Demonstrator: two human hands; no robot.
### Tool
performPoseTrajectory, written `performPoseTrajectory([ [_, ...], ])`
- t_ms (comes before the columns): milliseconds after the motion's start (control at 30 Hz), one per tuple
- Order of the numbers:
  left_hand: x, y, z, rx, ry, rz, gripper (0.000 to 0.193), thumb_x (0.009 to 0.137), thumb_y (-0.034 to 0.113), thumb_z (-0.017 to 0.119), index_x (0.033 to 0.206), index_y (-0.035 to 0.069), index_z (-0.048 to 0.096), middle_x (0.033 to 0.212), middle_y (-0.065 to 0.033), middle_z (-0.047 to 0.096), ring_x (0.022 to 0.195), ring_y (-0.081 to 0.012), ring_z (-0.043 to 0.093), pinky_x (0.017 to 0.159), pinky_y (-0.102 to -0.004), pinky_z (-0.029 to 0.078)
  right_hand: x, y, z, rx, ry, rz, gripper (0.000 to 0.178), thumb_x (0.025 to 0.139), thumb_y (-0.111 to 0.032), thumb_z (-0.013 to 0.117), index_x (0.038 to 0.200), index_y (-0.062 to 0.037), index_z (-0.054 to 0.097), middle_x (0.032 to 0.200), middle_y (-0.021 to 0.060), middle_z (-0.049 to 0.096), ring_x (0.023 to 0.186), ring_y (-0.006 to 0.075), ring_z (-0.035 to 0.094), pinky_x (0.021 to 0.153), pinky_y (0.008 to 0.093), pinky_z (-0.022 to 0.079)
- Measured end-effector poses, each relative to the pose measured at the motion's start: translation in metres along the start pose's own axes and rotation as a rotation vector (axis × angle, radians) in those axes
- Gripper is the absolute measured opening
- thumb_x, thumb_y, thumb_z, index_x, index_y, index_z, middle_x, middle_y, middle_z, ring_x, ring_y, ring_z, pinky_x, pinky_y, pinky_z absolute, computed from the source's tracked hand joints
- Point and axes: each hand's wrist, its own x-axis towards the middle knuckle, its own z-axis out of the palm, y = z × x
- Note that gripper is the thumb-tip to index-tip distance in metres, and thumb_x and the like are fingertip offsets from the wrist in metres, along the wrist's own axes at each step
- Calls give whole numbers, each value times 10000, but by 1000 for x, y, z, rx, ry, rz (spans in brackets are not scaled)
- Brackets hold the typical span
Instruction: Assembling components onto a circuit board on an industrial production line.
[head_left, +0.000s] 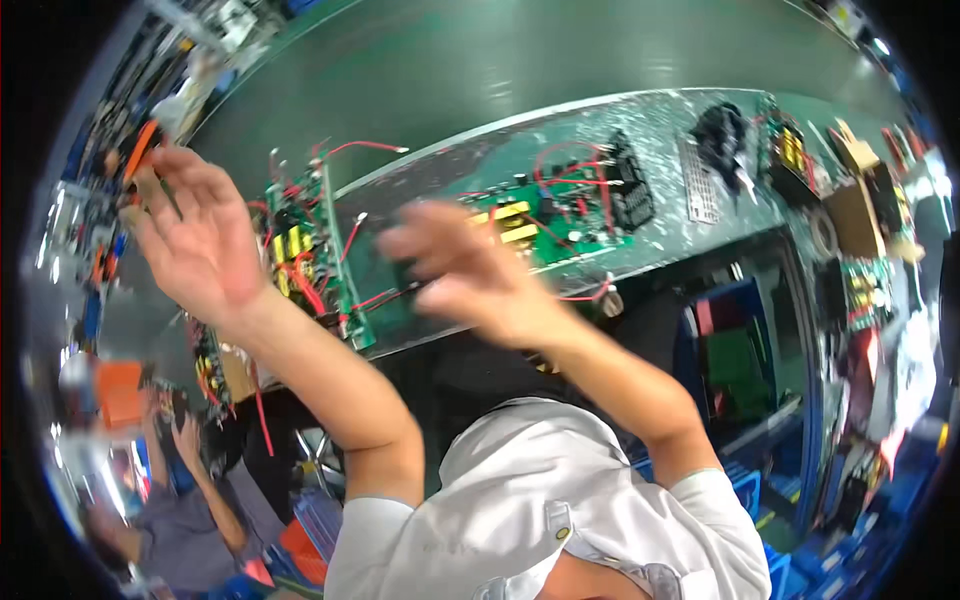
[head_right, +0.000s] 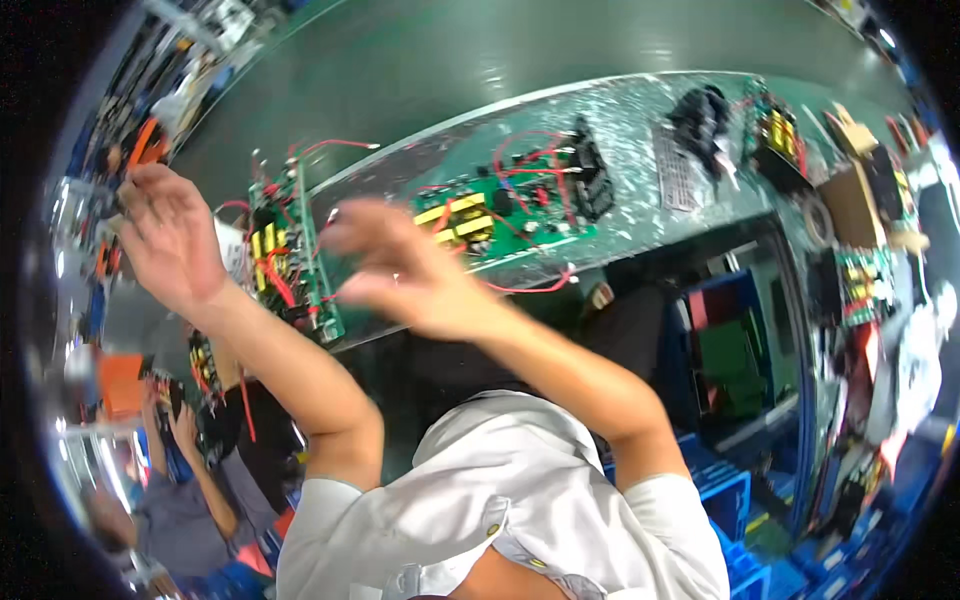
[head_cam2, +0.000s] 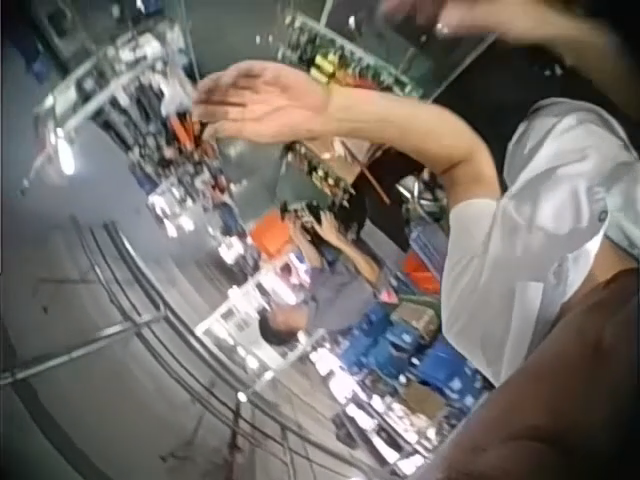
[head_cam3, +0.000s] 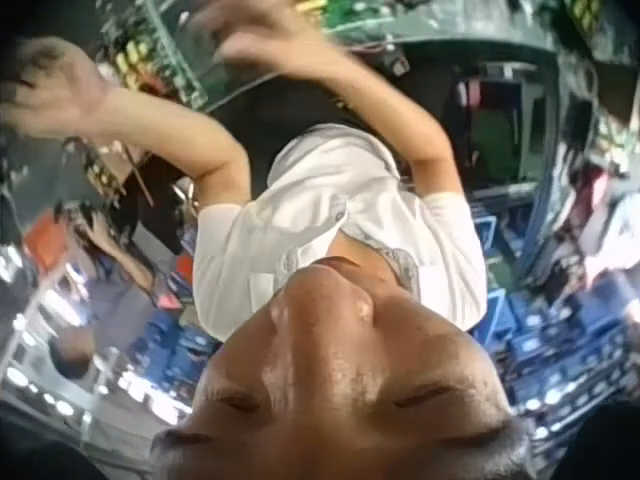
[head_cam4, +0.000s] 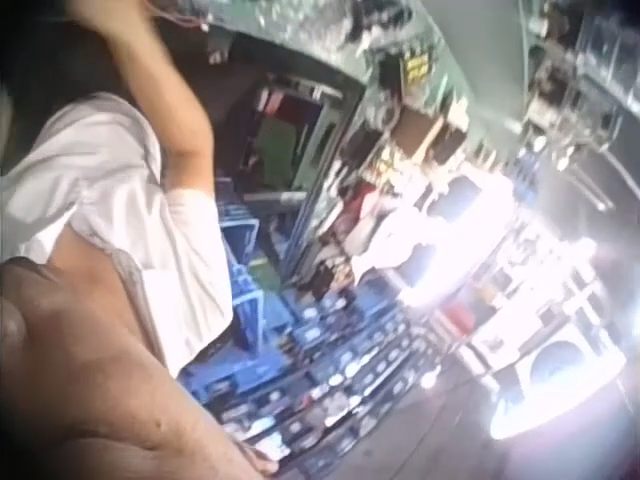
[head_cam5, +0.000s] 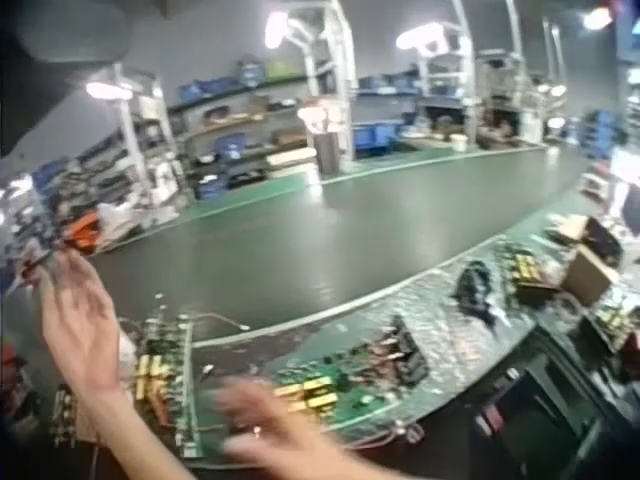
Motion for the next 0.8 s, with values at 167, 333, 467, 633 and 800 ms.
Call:
performPoseTrajectory([
  [167,62,-83,-13,-297,37,-253,393,1003,334,510,1203,-4,500,1143,-154,547,1043,-265,526,793,-379,422,0,58,41,506,26,99,561,962,-196,630,1433,0,398,1363,115,534,1272,180,496,1073,348,393],
  [333,112,-56,-33,-119,31,-249,384,1025,331,437,1171,-23,472,1095,-179,511,982,-257,513,738,-389,407,-39,97,56,506,125,280,431,1019,-298,539,1368,-54,468,1272,58,588,1190,149,547,1022,345,439],
  [467,133,-45,-37,10,-32,-156,346,1014,258,463,1147,-62,473,1093,-191,500,930,-267,499,738,-396,410,-63,81,91,1268,14,761,664,968,-585,491,1432,-118,407,1343,42,557,1196,218,567,1034,483,431],
  [633,89,-79,-13,701,-37,72,255,915,133,642,1055,-75,589,1104,-147,609,977,-235,584,837,-326,476,-80,49,96,854,-153,1007,686,951,-524,575,1397,-22,434,1225,125,604,1090,250,613,977,481,478],
  [800,-26,-168,-26,1556,-627,-489,172,824,100,752,912,5,640,963,-69,671,921,-168,643,818,-307,504,-97,-13,-5,-511,-28,159,197,874,-174,714,966,-3,678,923,120,649,859,256,652,727,358,528],
])
